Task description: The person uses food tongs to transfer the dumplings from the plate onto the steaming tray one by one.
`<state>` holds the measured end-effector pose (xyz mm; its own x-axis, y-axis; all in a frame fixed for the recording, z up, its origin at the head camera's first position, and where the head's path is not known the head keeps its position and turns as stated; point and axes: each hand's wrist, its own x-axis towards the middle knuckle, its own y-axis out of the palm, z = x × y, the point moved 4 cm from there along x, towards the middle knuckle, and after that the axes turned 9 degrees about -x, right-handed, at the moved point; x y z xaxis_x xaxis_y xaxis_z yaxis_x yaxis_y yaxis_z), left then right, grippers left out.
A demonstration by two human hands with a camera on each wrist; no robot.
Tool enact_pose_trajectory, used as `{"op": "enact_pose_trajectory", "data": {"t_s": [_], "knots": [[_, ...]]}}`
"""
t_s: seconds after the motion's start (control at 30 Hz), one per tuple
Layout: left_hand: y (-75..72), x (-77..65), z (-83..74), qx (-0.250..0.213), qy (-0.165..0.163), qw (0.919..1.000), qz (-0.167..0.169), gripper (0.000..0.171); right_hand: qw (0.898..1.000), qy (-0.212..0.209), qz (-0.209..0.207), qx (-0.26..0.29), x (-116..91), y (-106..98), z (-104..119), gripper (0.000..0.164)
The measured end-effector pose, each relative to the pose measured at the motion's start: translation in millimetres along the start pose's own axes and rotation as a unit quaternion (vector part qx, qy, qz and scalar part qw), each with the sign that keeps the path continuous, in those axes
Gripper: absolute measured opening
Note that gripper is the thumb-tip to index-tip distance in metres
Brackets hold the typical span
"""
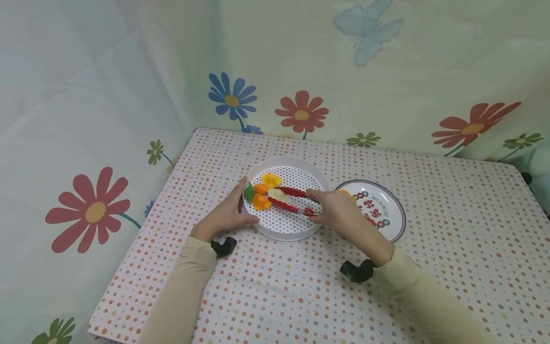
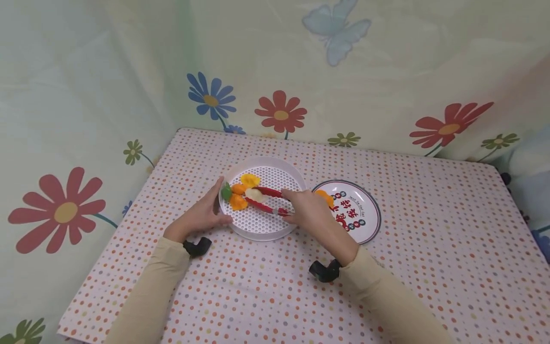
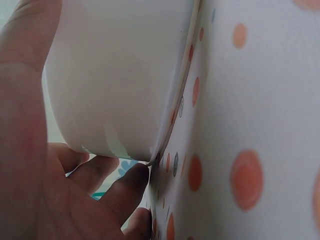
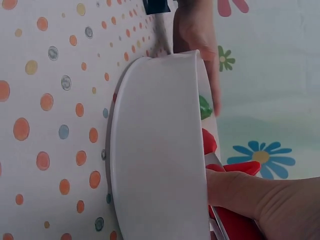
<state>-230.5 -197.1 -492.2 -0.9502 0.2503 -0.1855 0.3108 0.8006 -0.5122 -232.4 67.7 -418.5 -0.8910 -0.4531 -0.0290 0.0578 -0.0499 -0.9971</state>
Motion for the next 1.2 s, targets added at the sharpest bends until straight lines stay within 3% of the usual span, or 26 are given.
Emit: {"op": "enact_pose_trajectory", "data": {"t_s": [0.2, 0.37, 0.57, 0.7, 0.97, 1.2], "knots": [[-0.1, 1.3, 2.2, 0.001, 0.006, 1.0, -0.002, 0.122, 1.0, 0.016, 0.003, 0.008, -3.7, -2.0, -1.4, 0.076], [2.7, 2.3, 3.8, 0.006, 0.003, 1.0, -0.004, 0.123, 0.999, 0.039, -0.022, 0.019, -34.1, -14.0, -16.2, 0.09], [4.1, 1.5, 2.0, 0.01, 0.006, 0.9999, 0.006, 0.123, 0.988, 0.143, -0.053, 0.034, -91.1, -18.8, -63.7, 0.1], [0.6, -0.7, 2.6, 0.009, 0.012, 0.9999, 0.0, 0.122, 0.977, 0.201, -0.061, 0.032, -115.8, -13.2, -96.8, 0.1], [-0.5, -2.1, 2.6, 0.007, 0.018, 0.9998, 0.006, 0.12, 0.976, 0.211, -0.036, 0.051, -122.9, 3.1, -118.5, 0.094], [0.7, -1.1, 1.8, 0.009, 0.012, 0.9999, 0.002, 0.12, 0.974, 0.224, -0.01, 0.036, -110.8, 21.4, -129.4, 0.093]]}}
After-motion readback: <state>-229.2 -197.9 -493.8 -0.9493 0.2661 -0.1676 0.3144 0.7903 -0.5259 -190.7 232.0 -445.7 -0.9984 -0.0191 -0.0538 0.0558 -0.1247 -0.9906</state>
